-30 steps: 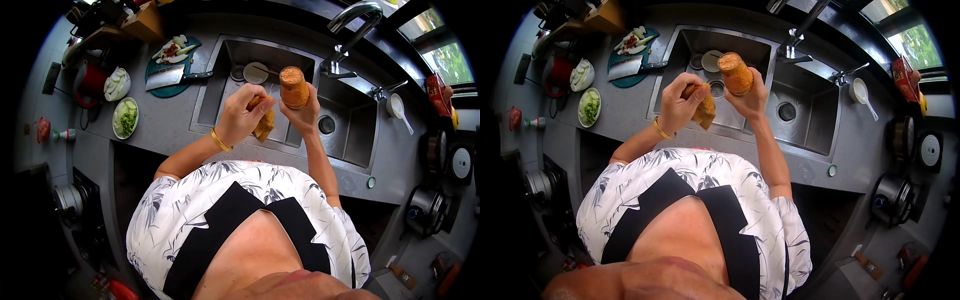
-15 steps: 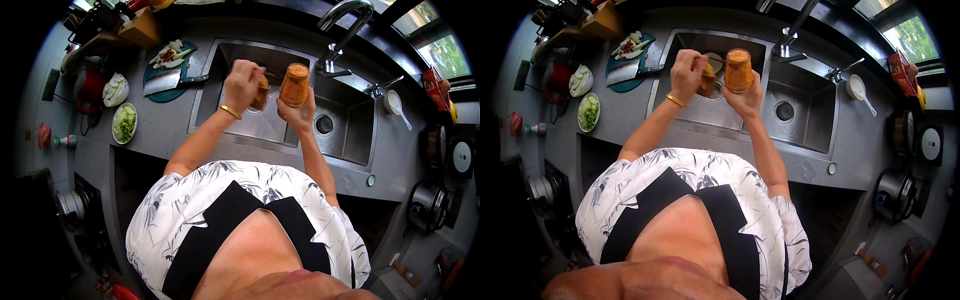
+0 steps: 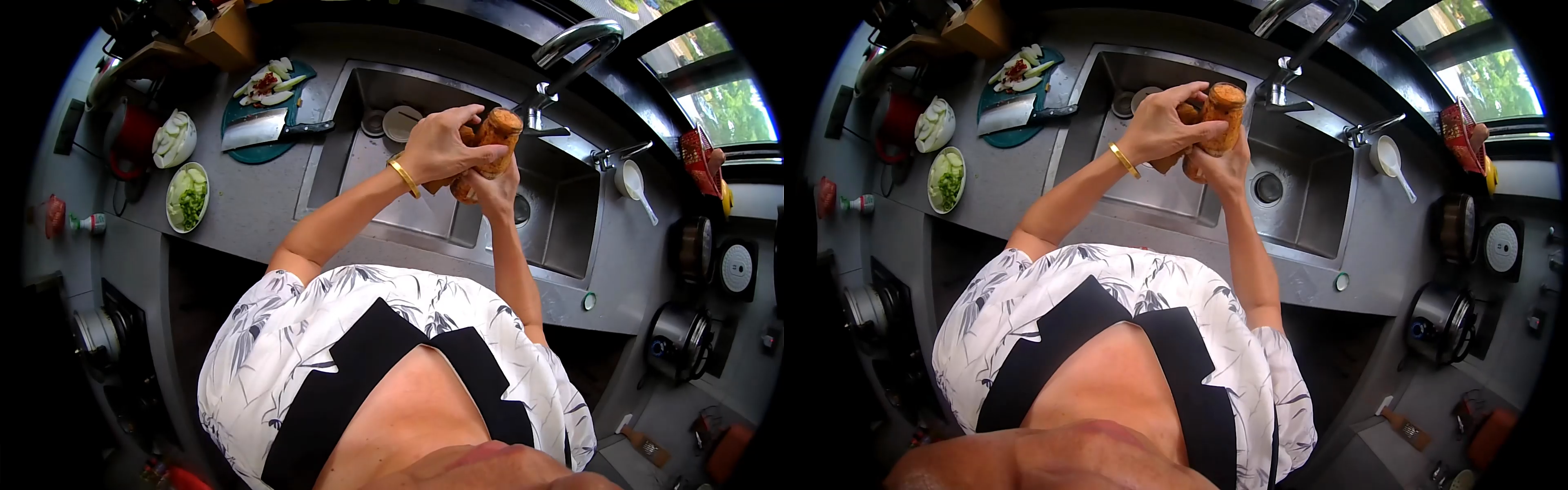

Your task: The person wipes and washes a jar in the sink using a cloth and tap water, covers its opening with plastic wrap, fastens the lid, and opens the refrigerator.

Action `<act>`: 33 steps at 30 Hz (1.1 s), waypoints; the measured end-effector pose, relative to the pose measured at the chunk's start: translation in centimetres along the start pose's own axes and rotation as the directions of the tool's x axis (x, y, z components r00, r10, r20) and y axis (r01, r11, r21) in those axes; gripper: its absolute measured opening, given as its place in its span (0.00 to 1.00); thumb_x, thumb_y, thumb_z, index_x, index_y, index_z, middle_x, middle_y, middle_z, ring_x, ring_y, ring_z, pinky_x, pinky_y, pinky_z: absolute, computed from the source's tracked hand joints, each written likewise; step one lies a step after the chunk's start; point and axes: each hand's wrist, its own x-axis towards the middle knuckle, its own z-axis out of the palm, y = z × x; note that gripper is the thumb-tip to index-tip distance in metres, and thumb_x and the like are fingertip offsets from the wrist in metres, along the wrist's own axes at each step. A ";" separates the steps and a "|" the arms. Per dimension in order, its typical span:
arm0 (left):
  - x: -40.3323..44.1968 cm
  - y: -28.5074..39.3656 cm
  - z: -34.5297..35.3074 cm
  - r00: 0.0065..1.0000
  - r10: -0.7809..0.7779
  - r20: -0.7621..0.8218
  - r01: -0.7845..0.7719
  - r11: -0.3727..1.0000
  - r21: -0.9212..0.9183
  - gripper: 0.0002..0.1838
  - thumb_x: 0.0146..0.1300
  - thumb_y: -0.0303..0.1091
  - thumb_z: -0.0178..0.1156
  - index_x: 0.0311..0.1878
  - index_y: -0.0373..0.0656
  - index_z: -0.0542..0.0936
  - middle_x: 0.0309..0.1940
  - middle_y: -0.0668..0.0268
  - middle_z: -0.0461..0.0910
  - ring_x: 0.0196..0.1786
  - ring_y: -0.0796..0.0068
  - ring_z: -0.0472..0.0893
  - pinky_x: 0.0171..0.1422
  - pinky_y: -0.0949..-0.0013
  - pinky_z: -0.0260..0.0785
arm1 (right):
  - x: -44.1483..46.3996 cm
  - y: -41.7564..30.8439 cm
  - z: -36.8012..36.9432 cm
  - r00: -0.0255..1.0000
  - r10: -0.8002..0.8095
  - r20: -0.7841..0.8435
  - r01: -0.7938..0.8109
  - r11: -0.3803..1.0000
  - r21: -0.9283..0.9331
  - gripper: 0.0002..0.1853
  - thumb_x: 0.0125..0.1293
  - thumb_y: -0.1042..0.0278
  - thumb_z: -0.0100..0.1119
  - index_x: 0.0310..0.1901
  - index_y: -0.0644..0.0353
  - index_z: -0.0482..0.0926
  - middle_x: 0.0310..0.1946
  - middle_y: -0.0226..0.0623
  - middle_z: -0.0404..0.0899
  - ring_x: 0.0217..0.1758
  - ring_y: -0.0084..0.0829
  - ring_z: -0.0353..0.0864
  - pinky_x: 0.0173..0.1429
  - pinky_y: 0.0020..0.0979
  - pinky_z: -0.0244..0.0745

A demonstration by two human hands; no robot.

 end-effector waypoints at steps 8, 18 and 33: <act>1.1 -0.2 0.3 0.984 0.059 0.167 -0.038 0.991 -0.126 0.22 0.55 0.42 0.64 0.49 0.36 0.81 0.36 0.62 0.84 0.38 0.79 0.81 0.46 0.76 0.75 | -0.9 -0.8 -1.0 1.000 -0.009 -0.029 0.005 0.990 -0.139 0.34 0.41 0.70 0.70 0.53 0.62 0.67 0.45 0.33 0.75 0.48 0.27 0.77 0.56 0.30 0.72; 1.4 -3.3 2.1 0.914 0.063 0.401 0.073 0.946 -0.315 0.31 0.59 0.48 0.58 0.62 0.39 0.70 0.51 0.60 0.77 0.49 0.72 0.75 0.58 0.69 0.67 | -2.0 0.8 -4.2 0.999 0.038 -0.032 -0.029 0.968 0.247 0.34 0.41 0.65 0.74 0.51 0.62 0.69 0.43 0.34 0.77 0.45 0.28 0.79 0.53 0.30 0.74; -0.8 -3.2 0.1 0.927 0.044 0.373 0.064 0.960 -0.272 0.46 0.35 0.43 0.76 0.61 0.39 0.69 0.51 0.60 0.75 0.54 0.68 0.75 0.61 0.66 0.68 | 1.9 -1.8 -2.1 0.809 0.028 0.587 -0.128 0.983 0.129 0.47 0.34 0.64 0.73 0.60 0.63 0.60 0.47 0.33 0.71 0.50 0.28 0.72 0.58 0.29 0.69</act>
